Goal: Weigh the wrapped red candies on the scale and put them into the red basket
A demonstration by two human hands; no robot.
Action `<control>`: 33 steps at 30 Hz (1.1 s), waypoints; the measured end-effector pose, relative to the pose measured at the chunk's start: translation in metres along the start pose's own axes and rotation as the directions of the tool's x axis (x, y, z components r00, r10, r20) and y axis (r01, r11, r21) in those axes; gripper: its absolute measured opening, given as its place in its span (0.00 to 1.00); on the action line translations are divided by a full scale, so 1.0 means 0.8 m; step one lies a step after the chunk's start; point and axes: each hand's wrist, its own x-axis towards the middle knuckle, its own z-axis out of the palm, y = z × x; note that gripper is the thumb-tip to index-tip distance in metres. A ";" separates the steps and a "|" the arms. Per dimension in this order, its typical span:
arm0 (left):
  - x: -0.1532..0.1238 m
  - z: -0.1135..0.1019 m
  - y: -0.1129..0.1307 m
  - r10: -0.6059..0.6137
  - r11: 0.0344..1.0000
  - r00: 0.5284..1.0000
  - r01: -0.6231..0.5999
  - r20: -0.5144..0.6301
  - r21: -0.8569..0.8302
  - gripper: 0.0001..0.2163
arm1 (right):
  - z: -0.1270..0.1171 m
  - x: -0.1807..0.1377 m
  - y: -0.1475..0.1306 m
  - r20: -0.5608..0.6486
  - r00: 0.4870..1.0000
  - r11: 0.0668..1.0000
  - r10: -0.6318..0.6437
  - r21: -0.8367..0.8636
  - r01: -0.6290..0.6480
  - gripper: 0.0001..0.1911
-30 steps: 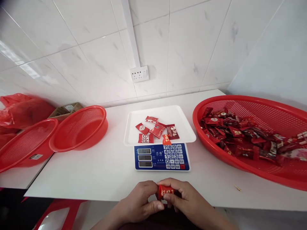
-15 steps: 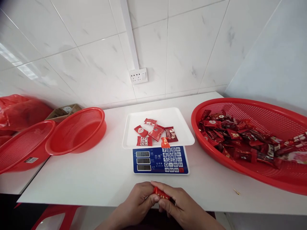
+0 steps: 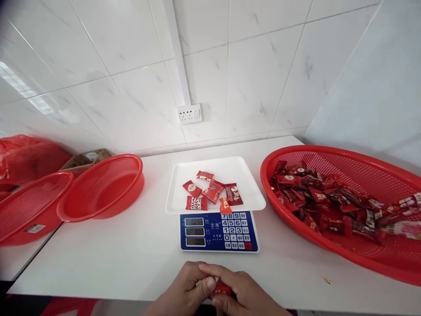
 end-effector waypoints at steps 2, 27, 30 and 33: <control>0.002 0.001 -0.008 0.044 0.996 0.998 -0.042 -0.035 0.073 0.24 | 0.003 0.003 0.004 -0.017 1.000 1.000 0.001 0.000 -0.001 0.32; 0.118 -0.103 0.078 0.174 0.295 0.880 0.381 -0.441 0.876 0.14 | -0.032 -0.035 0.041 -0.352 0.930 0.995 0.102 0.041 -0.093 0.36; 0.091 -0.098 0.071 0.229 0.376 0.870 0.335 -0.437 0.864 0.12 | -0.043 -0.041 0.052 -0.417 0.903 0.994 0.109 0.052 -0.096 0.35; 0.049 -0.085 0.073 0.265 0.443 0.908 0.185 -0.325 0.877 0.11 | -0.055 -0.043 0.056 -0.428 0.896 0.993 0.118 0.055 -0.105 0.32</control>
